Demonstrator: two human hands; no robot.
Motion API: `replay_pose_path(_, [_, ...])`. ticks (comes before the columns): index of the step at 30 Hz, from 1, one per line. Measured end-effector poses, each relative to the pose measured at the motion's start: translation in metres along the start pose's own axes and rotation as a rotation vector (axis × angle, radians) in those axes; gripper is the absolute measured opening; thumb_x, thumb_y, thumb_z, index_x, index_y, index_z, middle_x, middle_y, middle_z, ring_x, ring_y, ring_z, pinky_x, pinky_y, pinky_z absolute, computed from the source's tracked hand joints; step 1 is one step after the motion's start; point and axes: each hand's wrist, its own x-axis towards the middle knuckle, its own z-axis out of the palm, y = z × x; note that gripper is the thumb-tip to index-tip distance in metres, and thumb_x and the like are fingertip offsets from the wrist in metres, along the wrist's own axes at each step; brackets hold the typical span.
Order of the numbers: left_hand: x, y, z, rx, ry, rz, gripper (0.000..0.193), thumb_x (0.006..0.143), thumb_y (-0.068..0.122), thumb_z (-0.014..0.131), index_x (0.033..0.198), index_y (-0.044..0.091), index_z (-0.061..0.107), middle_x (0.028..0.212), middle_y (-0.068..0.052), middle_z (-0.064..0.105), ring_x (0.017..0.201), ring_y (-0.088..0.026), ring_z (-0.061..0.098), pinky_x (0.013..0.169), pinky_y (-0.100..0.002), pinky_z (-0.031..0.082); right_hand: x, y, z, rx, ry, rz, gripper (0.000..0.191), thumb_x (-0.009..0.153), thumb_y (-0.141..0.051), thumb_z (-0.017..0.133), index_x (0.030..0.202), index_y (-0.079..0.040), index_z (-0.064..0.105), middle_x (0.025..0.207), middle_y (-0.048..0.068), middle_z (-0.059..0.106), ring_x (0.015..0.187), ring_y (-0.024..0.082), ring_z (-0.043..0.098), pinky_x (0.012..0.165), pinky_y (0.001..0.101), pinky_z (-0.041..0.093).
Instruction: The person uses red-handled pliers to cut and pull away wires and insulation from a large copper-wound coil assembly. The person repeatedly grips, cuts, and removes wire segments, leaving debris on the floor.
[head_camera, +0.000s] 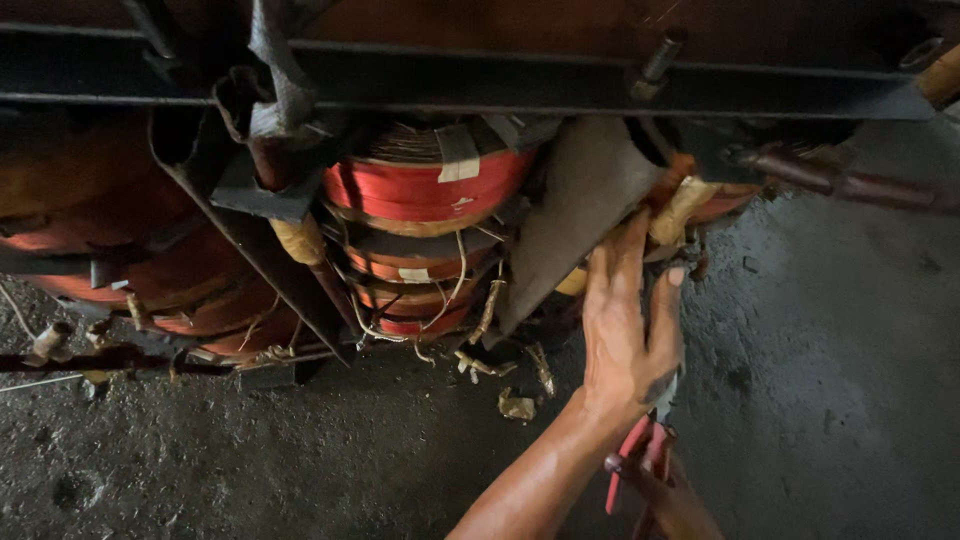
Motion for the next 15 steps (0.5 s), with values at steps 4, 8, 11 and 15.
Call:
replay_pose_path(4, [0.005,-0.002,-0.003,-0.09,-0.018,-0.044,0.05,0.112,0.026,0.051,0.148,-0.008,0.046,0.141,-0.033,0.056,0.133,-0.046,0.056,0.114,-0.052,0.043,-0.008,-0.03,0.008,-0.055,0.012,-0.004,0.047,0.083,-0.024,0.068,0.128,-0.014,0.055,0.128,0.018,0.056,0.109,0.032,0.056,0.084,0.0397,0.051])
replay_pose_path(8, [0.001,-0.01,-0.004,-0.146,-0.018,-0.055,0.053,0.107,0.028,0.058,0.145,-0.008,0.049,0.138,-0.031,0.059,0.131,-0.045,0.058,0.112,-0.049,0.045,-0.005,-0.015,0.014,-0.146,-0.053,-0.036,0.033,0.085,-0.019,0.065,0.117,-0.016,0.06,0.117,0.016,0.061,0.097,0.03,0.062,0.074,0.0371,0.056])
replay_pose_path(11, [-0.007,-0.011,0.003,-0.174,0.081,-0.044,0.06,0.105,0.026,0.064,0.151,-0.007,0.045,0.144,-0.03,0.057,0.132,-0.042,0.06,0.115,-0.047,0.048,0.009,0.009,-0.013,-0.703,-0.18,-0.269,0.027,0.085,-0.015,0.065,0.111,-0.023,0.067,0.121,0.011,0.063,0.1,0.027,0.067,0.073,0.0345,0.062])
replay_pose_path(15, [-0.001,-0.014,0.02,0.085,0.31,0.073,0.057,0.094,0.022,0.076,0.141,-0.005,0.056,0.127,-0.025,0.067,0.12,-0.042,0.065,0.109,-0.047,0.05,0.033,0.017,-0.072,-0.815,-0.273,-0.633,0.077,0.066,-0.019,0.069,0.142,-0.02,0.056,0.147,0.014,0.052,0.128,0.035,0.056,0.089,0.0384,0.054])
